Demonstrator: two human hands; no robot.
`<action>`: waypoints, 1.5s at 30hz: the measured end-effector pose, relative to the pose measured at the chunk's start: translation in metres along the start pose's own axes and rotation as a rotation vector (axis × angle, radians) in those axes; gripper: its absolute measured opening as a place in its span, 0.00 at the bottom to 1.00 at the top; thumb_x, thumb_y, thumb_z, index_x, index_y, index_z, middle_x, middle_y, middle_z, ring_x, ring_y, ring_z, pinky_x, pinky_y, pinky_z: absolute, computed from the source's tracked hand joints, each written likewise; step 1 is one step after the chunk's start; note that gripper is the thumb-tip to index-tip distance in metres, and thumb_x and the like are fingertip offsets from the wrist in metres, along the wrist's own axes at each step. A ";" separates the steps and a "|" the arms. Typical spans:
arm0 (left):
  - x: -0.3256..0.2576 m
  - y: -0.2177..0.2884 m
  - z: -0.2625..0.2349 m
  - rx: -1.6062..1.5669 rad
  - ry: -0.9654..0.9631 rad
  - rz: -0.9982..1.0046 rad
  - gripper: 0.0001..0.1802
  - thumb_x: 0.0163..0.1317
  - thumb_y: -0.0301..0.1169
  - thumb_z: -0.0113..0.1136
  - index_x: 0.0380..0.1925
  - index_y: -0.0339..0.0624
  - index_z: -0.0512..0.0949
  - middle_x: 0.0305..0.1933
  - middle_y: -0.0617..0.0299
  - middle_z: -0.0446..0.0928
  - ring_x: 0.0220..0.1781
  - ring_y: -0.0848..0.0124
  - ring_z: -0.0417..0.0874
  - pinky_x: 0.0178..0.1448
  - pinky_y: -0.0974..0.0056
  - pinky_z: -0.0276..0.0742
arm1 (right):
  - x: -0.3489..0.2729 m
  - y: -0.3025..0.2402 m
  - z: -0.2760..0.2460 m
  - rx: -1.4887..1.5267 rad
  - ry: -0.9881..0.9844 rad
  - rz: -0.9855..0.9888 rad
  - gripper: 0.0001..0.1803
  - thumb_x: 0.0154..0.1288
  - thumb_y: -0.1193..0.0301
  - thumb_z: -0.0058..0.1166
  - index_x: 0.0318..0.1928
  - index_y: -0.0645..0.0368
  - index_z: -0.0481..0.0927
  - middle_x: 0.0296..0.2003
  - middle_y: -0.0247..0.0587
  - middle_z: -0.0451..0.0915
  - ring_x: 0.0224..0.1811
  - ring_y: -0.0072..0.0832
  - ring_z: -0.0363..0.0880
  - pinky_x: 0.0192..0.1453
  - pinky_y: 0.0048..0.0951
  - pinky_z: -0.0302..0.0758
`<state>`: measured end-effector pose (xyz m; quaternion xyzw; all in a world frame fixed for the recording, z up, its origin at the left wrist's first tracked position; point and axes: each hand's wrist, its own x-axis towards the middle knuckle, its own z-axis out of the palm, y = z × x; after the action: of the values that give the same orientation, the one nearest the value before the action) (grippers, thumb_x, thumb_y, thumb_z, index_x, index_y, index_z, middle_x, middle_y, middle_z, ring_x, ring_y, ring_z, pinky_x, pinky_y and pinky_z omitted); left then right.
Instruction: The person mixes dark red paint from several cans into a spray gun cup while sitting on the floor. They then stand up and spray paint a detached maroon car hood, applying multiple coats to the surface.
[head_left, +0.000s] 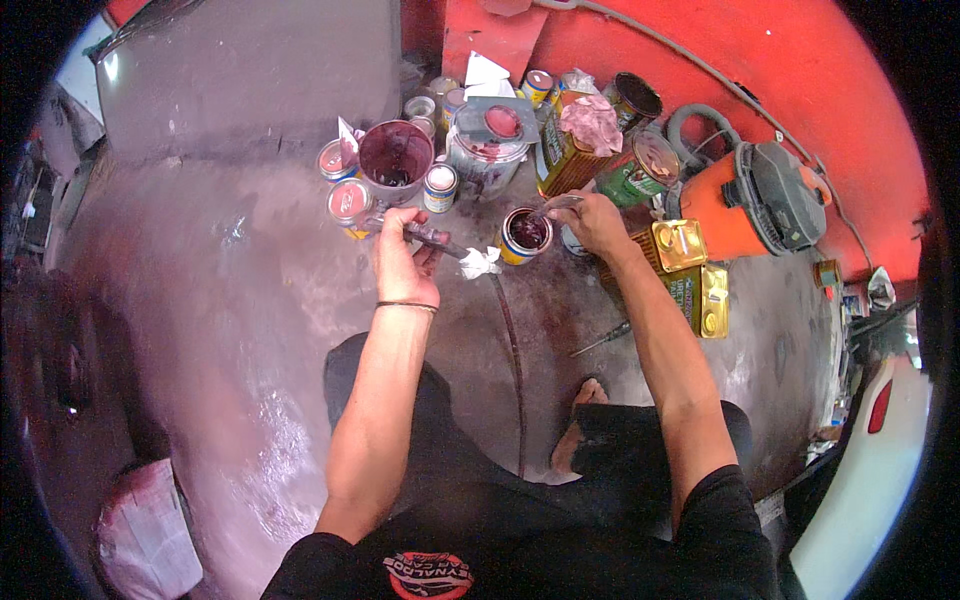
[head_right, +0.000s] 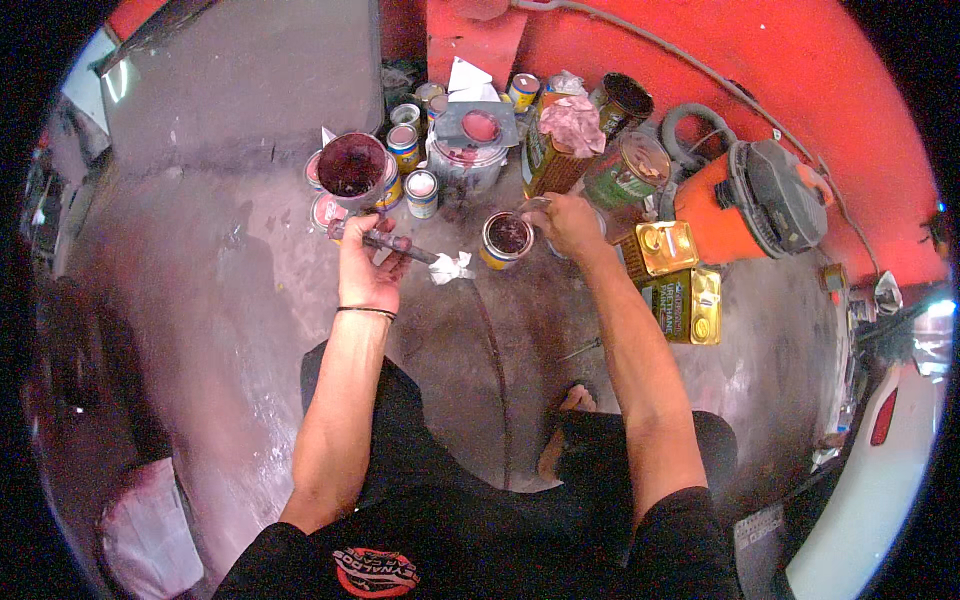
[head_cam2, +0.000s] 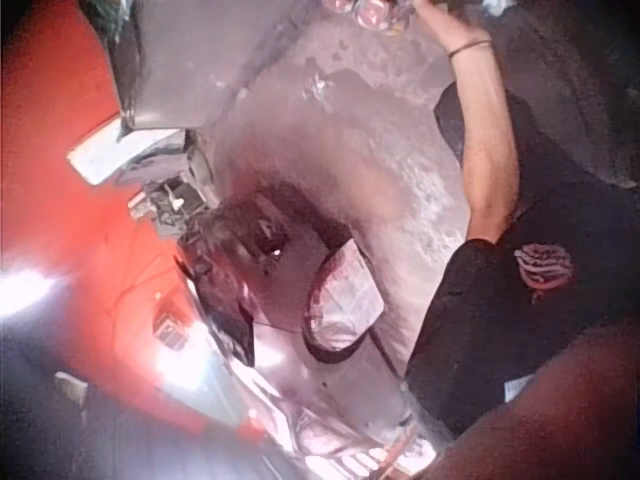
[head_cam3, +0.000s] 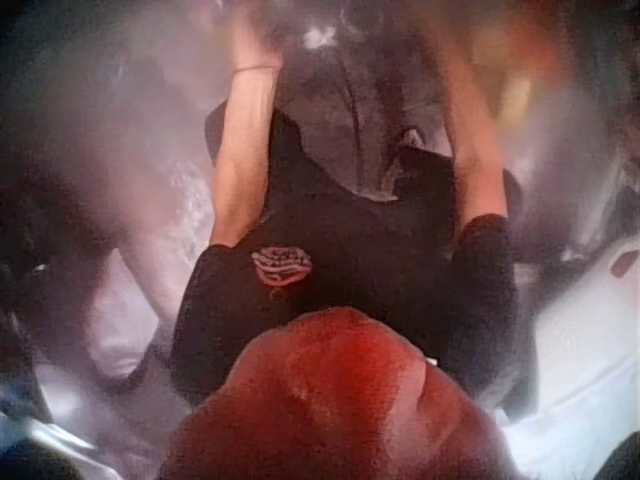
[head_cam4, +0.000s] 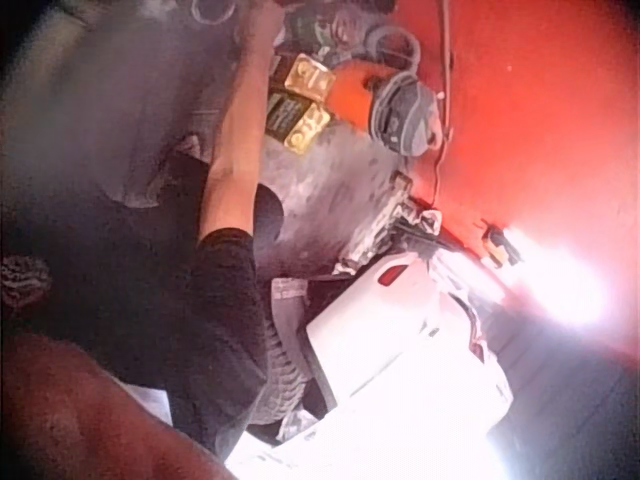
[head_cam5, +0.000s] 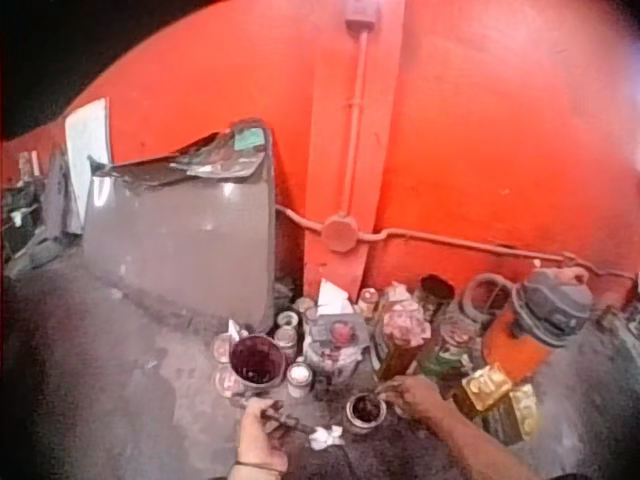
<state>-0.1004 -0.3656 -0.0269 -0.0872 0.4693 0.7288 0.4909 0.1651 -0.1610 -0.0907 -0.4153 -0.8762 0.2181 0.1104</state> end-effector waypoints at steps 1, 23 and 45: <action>-0.002 0.001 -0.004 -0.012 0.013 0.011 0.19 0.56 0.39 0.68 0.44 0.45 0.75 0.42 0.63 0.77 0.36 0.64 0.80 0.46 0.55 0.82 | -0.002 -0.001 0.002 0.007 0.011 -0.020 0.18 0.67 0.54 0.64 0.43 0.57 0.87 0.39 0.53 0.87 0.44 0.54 0.85 0.49 0.50 0.79; 0.008 -0.009 -0.008 0.038 0.131 0.053 0.23 0.60 0.52 0.64 0.49 0.54 0.76 0.46 0.66 0.83 0.45 0.68 0.81 0.51 0.62 0.69 | -0.059 0.002 0.075 0.304 0.522 0.393 0.37 0.57 0.57 0.73 0.63 0.62 0.74 0.58 0.56 0.79 0.61 0.51 0.78 0.66 0.45 0.73; -0.018 -0.018 -0.001 0.108 -0.009 0.146 0.23 0.64 0.49 0.67 0.52 0.50 0.75 0.49 0.60 0.81 0.42 0.70 0.80 0.50 0.62 0.76 | -0.025 -0.105 -0.003 0.365 0.578 -0.085 0.56 0.42 0.60 0.82 0.72 0.61 0.68 0.61 0.51 0.77 0.63 0.42 0.77 0.69 0.39 0.72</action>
<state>-0.0775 -0.3765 -0.0283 -0.0229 0.5107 0.7368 0.4424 0.1107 -0.2385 -0.0381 -0.3966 -0.7718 0.2399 0.4354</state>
